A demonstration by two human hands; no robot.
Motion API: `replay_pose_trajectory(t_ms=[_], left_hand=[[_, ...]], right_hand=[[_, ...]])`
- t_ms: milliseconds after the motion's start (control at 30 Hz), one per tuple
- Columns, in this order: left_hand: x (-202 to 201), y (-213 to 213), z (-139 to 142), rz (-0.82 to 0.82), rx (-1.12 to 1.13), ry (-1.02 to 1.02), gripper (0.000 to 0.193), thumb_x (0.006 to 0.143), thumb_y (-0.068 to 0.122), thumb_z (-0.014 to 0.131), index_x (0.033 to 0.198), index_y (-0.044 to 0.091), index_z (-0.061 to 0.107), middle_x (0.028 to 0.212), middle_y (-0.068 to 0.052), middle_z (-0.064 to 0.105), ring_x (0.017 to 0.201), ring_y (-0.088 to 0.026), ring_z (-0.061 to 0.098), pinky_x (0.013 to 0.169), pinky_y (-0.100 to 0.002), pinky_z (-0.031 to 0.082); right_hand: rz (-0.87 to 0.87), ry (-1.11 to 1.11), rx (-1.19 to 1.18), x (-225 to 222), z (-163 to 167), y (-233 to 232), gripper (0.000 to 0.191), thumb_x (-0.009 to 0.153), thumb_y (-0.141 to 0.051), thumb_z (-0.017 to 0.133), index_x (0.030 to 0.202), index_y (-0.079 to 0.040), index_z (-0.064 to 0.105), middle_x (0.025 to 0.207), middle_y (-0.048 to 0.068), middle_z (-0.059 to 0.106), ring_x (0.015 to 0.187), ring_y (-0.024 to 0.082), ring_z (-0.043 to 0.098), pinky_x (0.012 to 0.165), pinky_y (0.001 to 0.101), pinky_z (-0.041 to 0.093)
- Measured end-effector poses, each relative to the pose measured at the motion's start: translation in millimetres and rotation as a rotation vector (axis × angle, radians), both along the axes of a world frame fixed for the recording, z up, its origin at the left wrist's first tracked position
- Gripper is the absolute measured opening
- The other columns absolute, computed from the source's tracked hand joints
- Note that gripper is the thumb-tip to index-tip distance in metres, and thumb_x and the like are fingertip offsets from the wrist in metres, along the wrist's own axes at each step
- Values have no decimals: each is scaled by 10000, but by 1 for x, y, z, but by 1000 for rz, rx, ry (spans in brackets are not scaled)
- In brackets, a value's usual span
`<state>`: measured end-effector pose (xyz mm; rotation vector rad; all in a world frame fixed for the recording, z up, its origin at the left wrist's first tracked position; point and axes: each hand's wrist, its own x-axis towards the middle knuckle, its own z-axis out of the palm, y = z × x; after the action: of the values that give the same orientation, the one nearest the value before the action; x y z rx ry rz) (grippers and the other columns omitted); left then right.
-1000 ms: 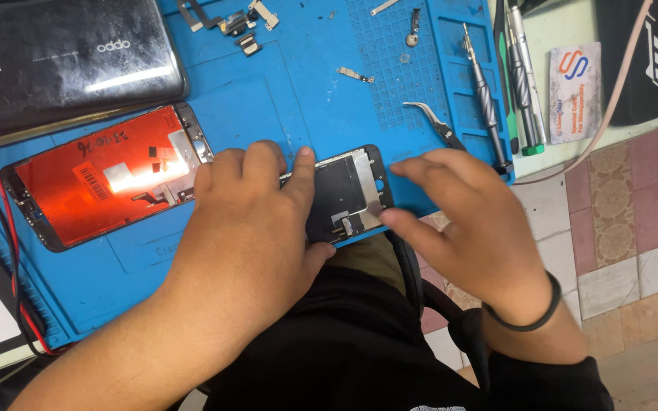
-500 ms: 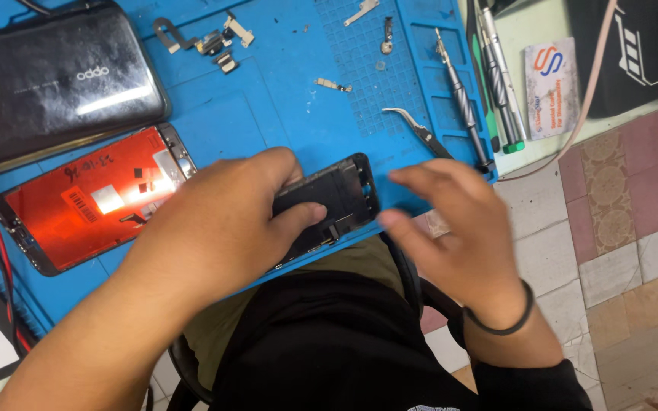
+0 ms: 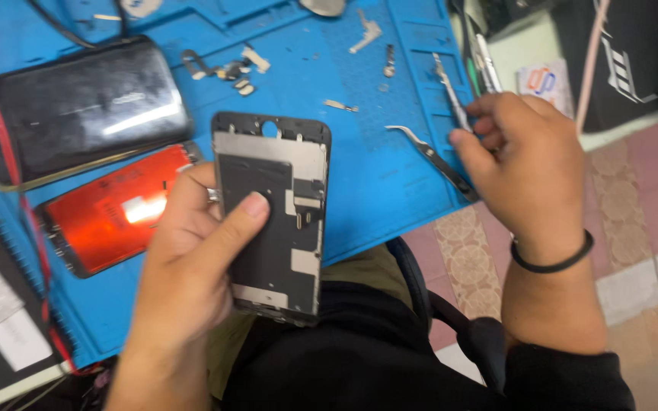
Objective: The person uses a screwdriver and tweezers to remove screws and small components from a disassembled smartphone on a blue work mat. They lift and reposition the phone, extract a metal bracket, and continue unscrewing parts while other phone components and tools remain on the mat.
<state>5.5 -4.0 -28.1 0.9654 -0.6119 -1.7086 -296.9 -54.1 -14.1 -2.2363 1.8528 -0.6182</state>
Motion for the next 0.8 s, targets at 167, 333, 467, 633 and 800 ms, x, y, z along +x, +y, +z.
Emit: replay_pose_trajectory(t_ms=[167,333,467,633,800], left_hand=[[0,19,-15,70,-63,154,426,980,36,675,1358,-17,485,1210,-132,663,1086,-178,665,953,-336,558],[2,22,-25,9,-112,249,498,985,37,685,1418,-9,443,1195,-112,652,1057,-151,645,922,-308,541],[5,25,-30,-39,-135,301,521,995,48,687,1436,-6,416,1184,-108,650,1045,-137,637,909,-293,530],[6,26,-35,-15,-159,306,544,978,90,695,1436,-1,414,1211,-92,643,1089,-128,633,962,-284,526],[8,30,-37,7,-165,339,535,1007,91,694,1456,0,416,1201,-90,641,1064,-127,629,929,-280,524]], right_hand=[[-26,-19,-36,0,-7,1,171,907,-67,801,1030,6,706,867,111,694,758,220,686,714,327,540],[-77,5,-47,5,-8,1,111,940,-68,778,996,11,724,839,101,701,773,211,692,735,327,544],[-99,4,-50,6,-9,1,119,935,-78,783,987,16,732,830,98,704,767,206,692,738,324,549],[-91,-16,-62,1,-17,2,125,951,-72,790,1000,23,725,846,105,704,779,199,695,736,308,555],[-73,-14,-70,-3,-24,4,127,983,-39,807,1044,36,725,862,116,702,739,181,694,711,279,560]])
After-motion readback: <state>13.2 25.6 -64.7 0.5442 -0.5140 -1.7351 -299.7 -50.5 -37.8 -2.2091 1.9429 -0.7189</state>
